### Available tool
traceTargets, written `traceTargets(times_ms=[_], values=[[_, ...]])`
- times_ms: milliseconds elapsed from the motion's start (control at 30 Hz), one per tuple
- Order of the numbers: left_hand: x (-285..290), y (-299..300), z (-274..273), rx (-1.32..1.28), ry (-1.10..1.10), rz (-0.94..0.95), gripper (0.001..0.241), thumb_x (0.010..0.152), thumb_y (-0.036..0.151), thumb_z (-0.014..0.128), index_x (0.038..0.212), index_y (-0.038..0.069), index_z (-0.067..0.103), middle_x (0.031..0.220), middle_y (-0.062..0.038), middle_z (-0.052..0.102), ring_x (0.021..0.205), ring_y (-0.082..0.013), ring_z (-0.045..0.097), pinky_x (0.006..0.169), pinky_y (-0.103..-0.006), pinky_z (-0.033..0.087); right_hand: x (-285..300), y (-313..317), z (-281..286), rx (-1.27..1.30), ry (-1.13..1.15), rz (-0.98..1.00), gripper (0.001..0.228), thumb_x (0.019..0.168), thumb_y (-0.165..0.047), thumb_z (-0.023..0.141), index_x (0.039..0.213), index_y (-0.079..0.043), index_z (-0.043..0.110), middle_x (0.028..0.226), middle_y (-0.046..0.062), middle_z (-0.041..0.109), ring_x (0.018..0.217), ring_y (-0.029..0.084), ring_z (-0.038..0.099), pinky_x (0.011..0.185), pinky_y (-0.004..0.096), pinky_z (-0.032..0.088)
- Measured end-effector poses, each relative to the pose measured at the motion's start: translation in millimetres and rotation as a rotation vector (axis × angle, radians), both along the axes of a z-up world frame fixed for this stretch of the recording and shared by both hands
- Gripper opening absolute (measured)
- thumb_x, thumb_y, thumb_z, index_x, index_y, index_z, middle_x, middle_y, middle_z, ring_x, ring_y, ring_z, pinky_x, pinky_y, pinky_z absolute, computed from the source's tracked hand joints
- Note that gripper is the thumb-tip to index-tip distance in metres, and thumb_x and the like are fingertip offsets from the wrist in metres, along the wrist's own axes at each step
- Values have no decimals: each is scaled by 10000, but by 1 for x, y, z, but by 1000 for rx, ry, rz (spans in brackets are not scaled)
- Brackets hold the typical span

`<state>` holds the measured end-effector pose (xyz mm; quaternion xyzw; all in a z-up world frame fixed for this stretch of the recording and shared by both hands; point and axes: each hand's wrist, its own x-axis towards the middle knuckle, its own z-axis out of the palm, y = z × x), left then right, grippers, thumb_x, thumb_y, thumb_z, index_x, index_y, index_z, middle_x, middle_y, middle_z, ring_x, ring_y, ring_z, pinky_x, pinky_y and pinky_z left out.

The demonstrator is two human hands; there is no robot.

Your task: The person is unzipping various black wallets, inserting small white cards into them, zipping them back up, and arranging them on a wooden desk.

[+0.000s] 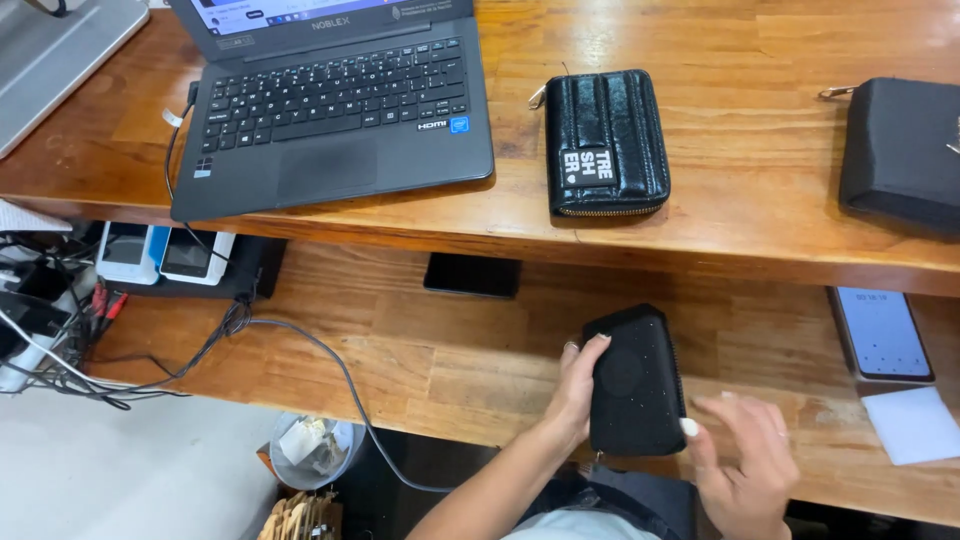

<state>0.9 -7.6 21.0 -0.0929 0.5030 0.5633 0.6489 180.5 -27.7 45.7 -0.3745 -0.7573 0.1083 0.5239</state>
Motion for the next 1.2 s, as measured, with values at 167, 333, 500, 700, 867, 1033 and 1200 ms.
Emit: traceTargets(times_ms=[167, 333, 500, 700, 867, 1033, 1200], values=[[3, -9, 21, 99, 425, -194, 690, 812, 549, 610, 1330, 112, 475, 1343, -96, 609, 1228, -206, 597, 1058, -342, 501, -17, 1, 1, -213, -196, 286, 539, 1073, -331, 345, 1401, 41, 556, 1423, 186, 605, 1447, 363, 456, 1211, 472, 418], [-2, -17, 40, 155, 411, -393, 1120, 677, 584, 634, 1618, 234, 139, 1504, -84, 467, 1359, -197, 489, 1125, -307, 392, -17, -5, -24, -29, -378, 338, 692, 1007, -500, 443, 1496, -11, 450, 1523, 176, 511, 1534, 486, 299, 1266, 606, 284], [-4, -11, 28, 189, 202, -308, 1007, 706, 286, 705, 1597, 319, 237, 1264, -82, 586, 1062, -156, 612, 908, -265, 531, -10, -5, -19, -71, -295, 462, 691, 1032, -484, 427, 1504, 21, 416, 1526, 208, 513, 1558, 489, 267, 1267, 588, 322], [-9, -9, 21, 390, 256, -272, 1085, 676, 203, 674, 1627, 262, 153, 1400, -106, 529, 1258, -225, 529, 1079, -314, 444, 19, 3, -30, -281, -162, 253, 440, 1027, -183, 511, 1425, 1, 553, 1428, 103, 629, 1465, 342, 488, 1303, 516, 326], [-13, -3, 57, 212, 663, -546, 1291, 595, 365, 722, 1637, 301, -37, 1534, -88, 341, 1482, -256, 307, 1230, -401, 273, 78, 18, -40, -533, 35, -139, 500, 995, -53, 599, 1481, 40, 530, 1402, 167, 626, 1335, 262, 574, 1215, 379, 406], [-14, 0, 66, 205, 573, -590, 1292, 617, 333, 706, 1639, 289, -83, 1583, -97, 324, 1478, -258, 333, 1229, -390, 286, 178, 87, -69, -673, -615, -679, 768, 970, -306, 615, 1643, -22, 377, 1540, 278, 444, 1392, 478, 401, 1051, 639, 360], [-16, 5, 45, 292, 443, -503, 1259, 634, 303, 685, 1634, 239, -76, 1503, -114, 385, 1369, -230, 444, 1159, -343, 386, 191, 104, -70, -809, -694, -769, 843, 945, -418, 591, 1641, -4, 356, 1622, 253, 403, 1435, 460, 362, 1069, 607, 349]])
